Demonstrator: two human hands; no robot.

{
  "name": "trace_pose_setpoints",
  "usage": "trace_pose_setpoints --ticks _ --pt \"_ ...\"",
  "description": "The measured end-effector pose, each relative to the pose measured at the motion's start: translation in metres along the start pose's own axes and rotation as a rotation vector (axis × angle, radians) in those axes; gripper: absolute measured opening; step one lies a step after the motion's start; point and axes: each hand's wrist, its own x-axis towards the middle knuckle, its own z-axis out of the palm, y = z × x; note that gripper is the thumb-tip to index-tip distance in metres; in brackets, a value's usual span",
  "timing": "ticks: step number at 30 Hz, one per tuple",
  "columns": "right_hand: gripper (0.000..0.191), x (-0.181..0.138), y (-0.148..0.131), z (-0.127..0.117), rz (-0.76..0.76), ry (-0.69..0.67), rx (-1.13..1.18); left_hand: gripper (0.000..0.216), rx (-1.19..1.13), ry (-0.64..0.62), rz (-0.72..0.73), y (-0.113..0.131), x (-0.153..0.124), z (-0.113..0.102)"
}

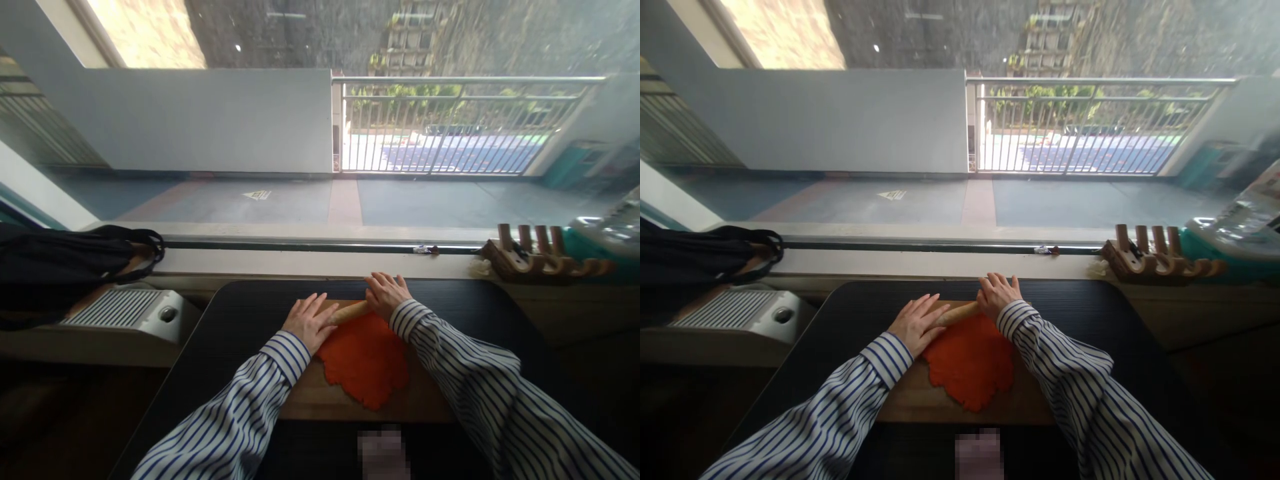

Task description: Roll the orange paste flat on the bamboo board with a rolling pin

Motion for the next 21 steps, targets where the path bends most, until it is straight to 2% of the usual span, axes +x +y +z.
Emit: trace_pose_setpoints --ticks 4,10,14,19,21 --pt "0.043 0.015 -0.005 0.0 0.015 -0.021 -0.009 0.052 0.005 0.033 -0.056 0.001 0.002 0.005" --pt "0.043 0.023 -0.004 0.006 -0.029 -0.006 -0.021 0.049 0.036 0.055 -0.088 0.002 0.007 0.006" --pt "0.047 0.009 0.002 0.01 -0.046 0.001 -0.052 0.049 0.034 0.1 -0.016 0.01 -0.004 0.009" --pt "0.051 -0.024 0.008 0.01 -0.026 -0.063 -0.079 0.052 0.045 0.14 0.071 0.029 -0.026 0.007" --pt "0.052 -0.028 0.008 0.01 -0.026 -0.081 -0.085 0.052 0.041 0.136 0.084 0.032 -0.029 0.007"
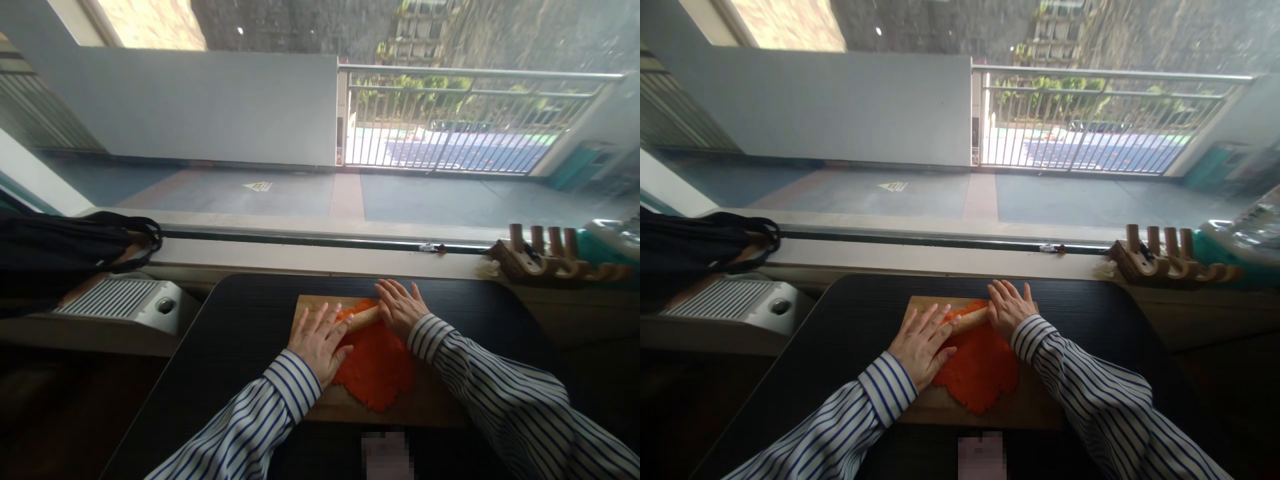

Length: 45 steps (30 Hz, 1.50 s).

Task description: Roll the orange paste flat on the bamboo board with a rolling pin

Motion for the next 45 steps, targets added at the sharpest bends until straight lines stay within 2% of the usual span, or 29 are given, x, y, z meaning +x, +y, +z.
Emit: trace_pose_setpoints --ticks 2,7,10,21,28,31,37,41,45 --pt "0.053 0.007 -0.002 -0.001 0.008 -0.006 -0.011 0.053 -0.01 -0.019 -0.03 -0.002 0.004 0.0" --pt "0.052 0.052 -0.01 -0.006 0.046 -0.026 0.014 0.056 -0.043 -0.119 -0.205 -0.023 0.028 0.004" --pt "0.05 0.064 -0.011 -0.008 0.042 -0.035 0.042 0.058 -0.039 -0.117 -0.243 -0.031 0.034 0.005" --pt "0.054 0.018 -0.006 -0.001 0.026 0.022 0.004 0.06 -0.04 -0.082 -0.085 -0.012 0.013 0.002" --pt "0.056 -0.026 -0.001 0.008 0.019 0.028 0.03 0.063 -0.002 0.041 0.07 0.0 -0.011 0.009" --pt "0.057 -0.032 0.0 0.01 0.013 0.038 0.039 0.063 -0.009 0.051 0.08 0.001 -0.012 0.009" --pt "0.053 0.008 -0.002 0.0 0.018 -0.011 0.034 0.066 -0.033 -0.113 -0.036 -0.013 0.015 0.001" --pt "0.052 0.038 -0.005 -0.007 0.03 -0.025 0.022 0.062 -0.039 -0.136 -0.15 -0.026 0.032 0.004" --pt "0.052 0.043 -0.005 -0.006 0.021 -0.039 0.017 0.062 -0.043 -0.136 -0.161 -0.029 0.035 0.007"
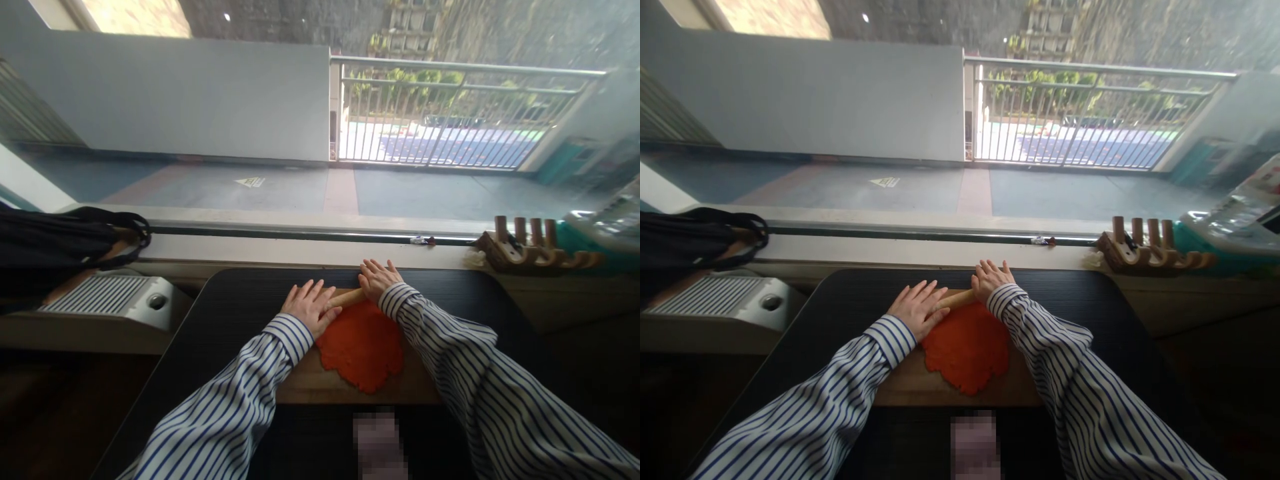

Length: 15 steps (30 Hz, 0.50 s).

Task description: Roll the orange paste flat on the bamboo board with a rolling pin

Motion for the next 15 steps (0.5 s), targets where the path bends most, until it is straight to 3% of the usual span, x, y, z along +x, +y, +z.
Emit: trace_pose_setpoints --ticks 15 --pt "0.056 -0.048 0.008 0.012 0.004 0.007 -0.003 0.061 0.001 0.053 0.118 0.023 -0.03 -0.002"
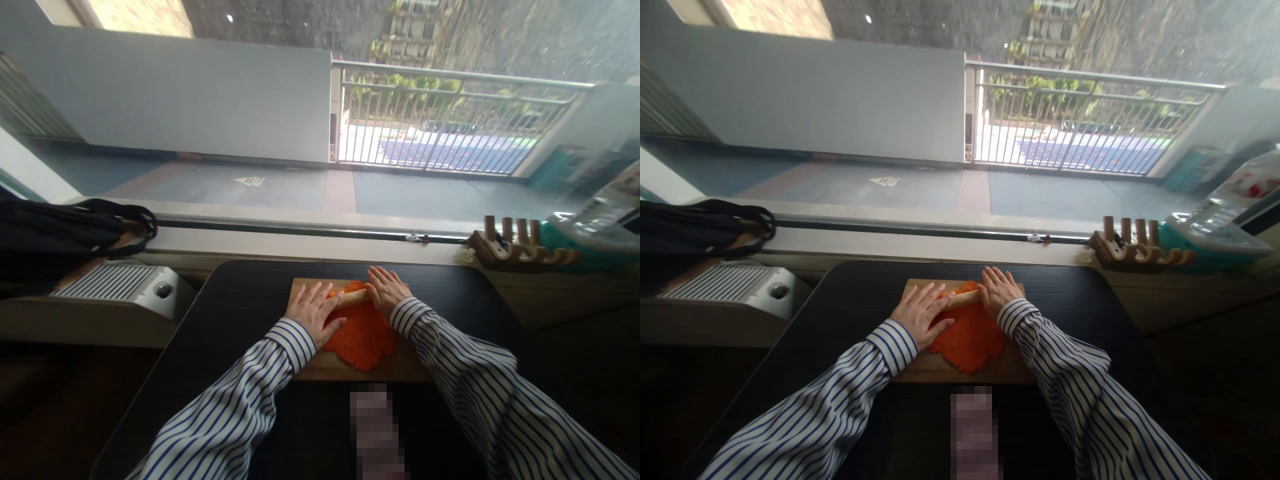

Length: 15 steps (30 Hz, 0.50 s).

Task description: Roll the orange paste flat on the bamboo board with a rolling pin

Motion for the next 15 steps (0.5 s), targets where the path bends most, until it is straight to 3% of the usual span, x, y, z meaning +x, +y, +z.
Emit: trace_pose_setpoints --ticks 15 --pt "0.055 -0.05 -0.001 0.01 -0.01 0.126 0.038 0.052 0.05 0.052 0.094 0.018 -0.026 0.004"
